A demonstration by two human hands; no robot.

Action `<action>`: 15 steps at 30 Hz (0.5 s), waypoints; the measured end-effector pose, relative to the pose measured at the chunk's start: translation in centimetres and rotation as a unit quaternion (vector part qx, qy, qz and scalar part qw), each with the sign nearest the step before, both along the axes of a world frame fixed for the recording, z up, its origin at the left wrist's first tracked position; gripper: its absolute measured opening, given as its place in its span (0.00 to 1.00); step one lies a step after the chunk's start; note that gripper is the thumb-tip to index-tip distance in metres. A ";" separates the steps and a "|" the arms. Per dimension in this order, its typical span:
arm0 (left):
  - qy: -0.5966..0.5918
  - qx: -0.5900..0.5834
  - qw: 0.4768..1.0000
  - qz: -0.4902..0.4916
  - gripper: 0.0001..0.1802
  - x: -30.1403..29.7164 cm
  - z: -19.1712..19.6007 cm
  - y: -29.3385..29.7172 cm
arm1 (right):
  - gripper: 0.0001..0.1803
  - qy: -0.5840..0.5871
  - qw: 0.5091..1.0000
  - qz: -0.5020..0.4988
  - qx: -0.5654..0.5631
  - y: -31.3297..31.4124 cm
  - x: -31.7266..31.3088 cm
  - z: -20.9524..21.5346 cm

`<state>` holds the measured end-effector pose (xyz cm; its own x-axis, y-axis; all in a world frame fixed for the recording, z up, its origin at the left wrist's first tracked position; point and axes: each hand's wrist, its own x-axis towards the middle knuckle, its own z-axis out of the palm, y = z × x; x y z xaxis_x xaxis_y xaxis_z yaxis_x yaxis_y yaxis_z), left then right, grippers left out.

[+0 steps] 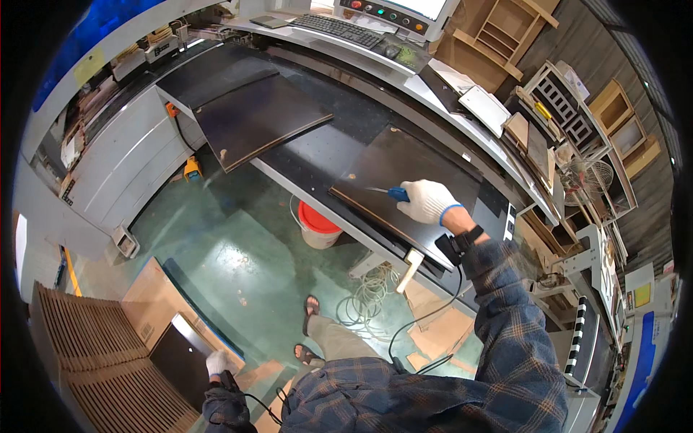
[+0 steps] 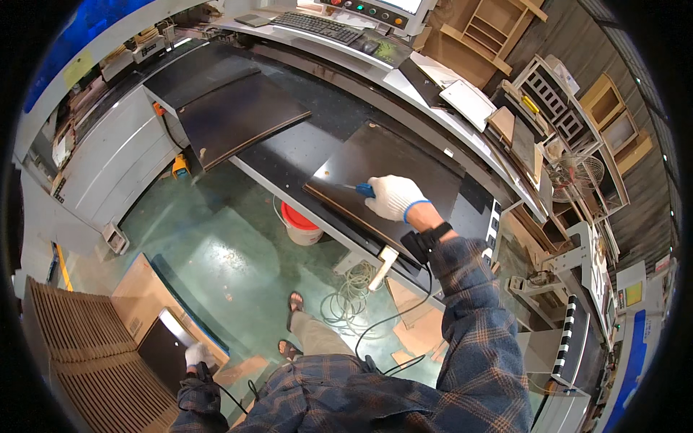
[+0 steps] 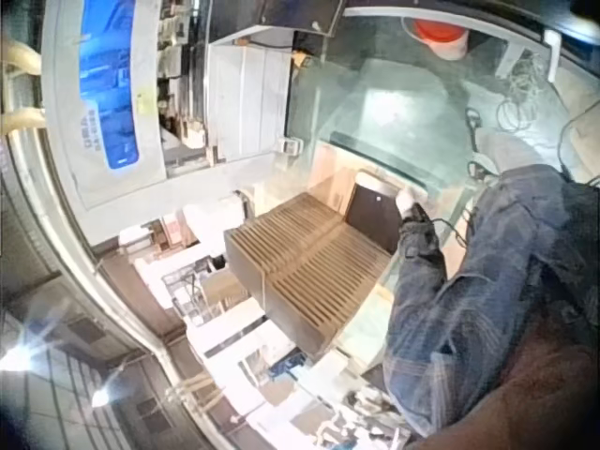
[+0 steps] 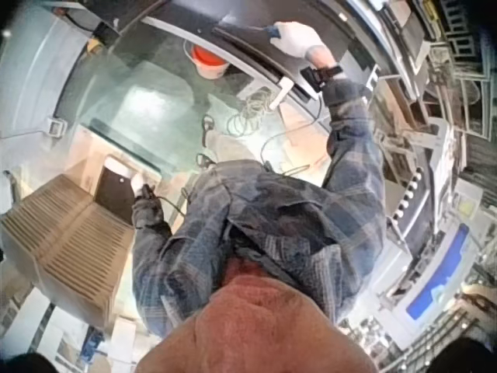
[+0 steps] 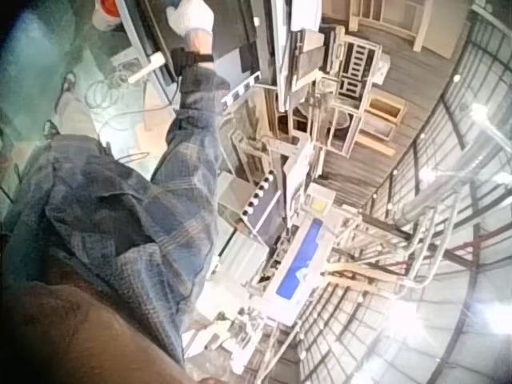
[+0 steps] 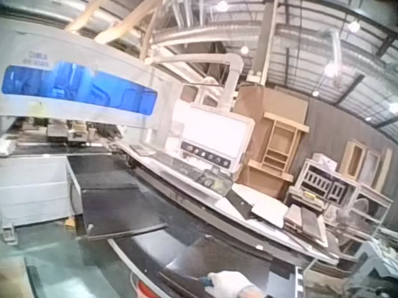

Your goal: The recorder cleans and stacks wood panels in a furniture manufacturing facility.

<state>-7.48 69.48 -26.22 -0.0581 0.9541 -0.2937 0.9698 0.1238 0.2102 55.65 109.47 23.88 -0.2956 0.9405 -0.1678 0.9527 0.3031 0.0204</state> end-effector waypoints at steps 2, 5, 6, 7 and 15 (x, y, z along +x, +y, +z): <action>-0.346 -0.031 0.907 0.237 0.07 3.2 4.0 9.5 | 0.19 -0.029 0.999 -0.023 -0.019 2.2 1.2 -0.3; -0.661 -0.121 0.599 0.435 0.15 0.1 1.7 12.2 | 0.18 -0.027 0.999 0.016 -0.027 8.1 -0.8 -0.4; -0.570 -0.098 0.750 0.320 0.10 2.1 2.1 14.5 | 0.17 -0.050 0.998 -0.017 -0.028 9.8 1.0 -1.2; -0.458 -0.067 0.868 0.181 0.06 3.8 2.8 16.7 | 0.17 -0.071 0.995 -0.057 -0.031 11.3 3.6 -1.6; -0.456 -0.298 0.631 0.552 0.11 0.4 1.7 13.0 | 0.21 -0.067 0.966 -0.246 0.037 25.9 12.6 -2.1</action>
<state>-7.03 82.50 -24.48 -0.1389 0.1845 -0.9730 -0.2671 0.9391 0.2162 68.28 135.41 21.78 0.2091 0.9727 -0.1004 0.9687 -0.1920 0.1571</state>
